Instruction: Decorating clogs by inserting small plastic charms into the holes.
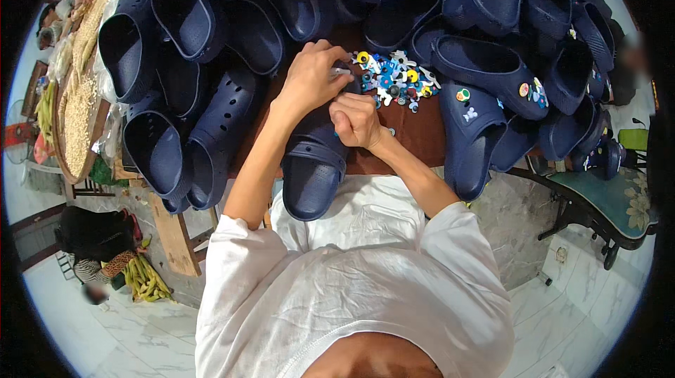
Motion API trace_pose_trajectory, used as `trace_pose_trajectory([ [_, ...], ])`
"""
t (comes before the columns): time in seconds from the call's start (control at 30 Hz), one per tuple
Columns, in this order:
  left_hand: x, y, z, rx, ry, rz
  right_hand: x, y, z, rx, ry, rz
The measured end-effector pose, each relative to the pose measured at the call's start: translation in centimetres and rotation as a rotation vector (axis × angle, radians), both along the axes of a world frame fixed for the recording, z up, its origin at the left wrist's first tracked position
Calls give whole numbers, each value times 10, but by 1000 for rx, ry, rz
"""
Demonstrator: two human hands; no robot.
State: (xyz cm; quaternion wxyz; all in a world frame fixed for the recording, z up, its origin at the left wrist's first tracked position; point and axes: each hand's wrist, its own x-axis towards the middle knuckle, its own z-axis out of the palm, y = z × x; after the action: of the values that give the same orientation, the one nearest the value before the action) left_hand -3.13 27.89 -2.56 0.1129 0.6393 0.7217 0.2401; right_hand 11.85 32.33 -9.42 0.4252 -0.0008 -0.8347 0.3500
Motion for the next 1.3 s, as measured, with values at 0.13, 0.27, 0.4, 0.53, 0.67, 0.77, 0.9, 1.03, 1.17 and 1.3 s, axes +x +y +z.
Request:
trace_pose_trajectory([
  [0.13, -2, -7, -2, 111, 65, 32, -3, -2, 9, -73, -7, -20],
  [0.27, 0, -6, 0, 42, 120, 11, -5, -6, 10, -152, -24, -100],
  [0.4, 0, -11, -19, 53, 222, -32, -6, -14, 3, -236, -80, -199],
  [0.53, 9, -18, -22, 17, 262, -54, -4, -21, 9, -330, -58, -250],
  [0.67, 16, -20, -24, 9, 322, -19, -2, -23, 9, -328, -34, -239],
  [0.77, 18, -19, -25, 25, 334, 10, 8, -24, 14, -113, -56, -197],
  [0.9, 18, -18, -24, 14, 329, 6, 24, -17, 16, -111, -113, -87],
  [1.03, 23, -15, -16, 2, 308, 5, 24, -22, 8, 10, -135, -203],
  [1.17, 25, -12, -11, -3, 221, 99, 19, -28, 0, 167, -67, -338],
  [1.3, 21, -7, -19, 165, 217, 69, 13, -24, -4, 114, -42, -355],
])
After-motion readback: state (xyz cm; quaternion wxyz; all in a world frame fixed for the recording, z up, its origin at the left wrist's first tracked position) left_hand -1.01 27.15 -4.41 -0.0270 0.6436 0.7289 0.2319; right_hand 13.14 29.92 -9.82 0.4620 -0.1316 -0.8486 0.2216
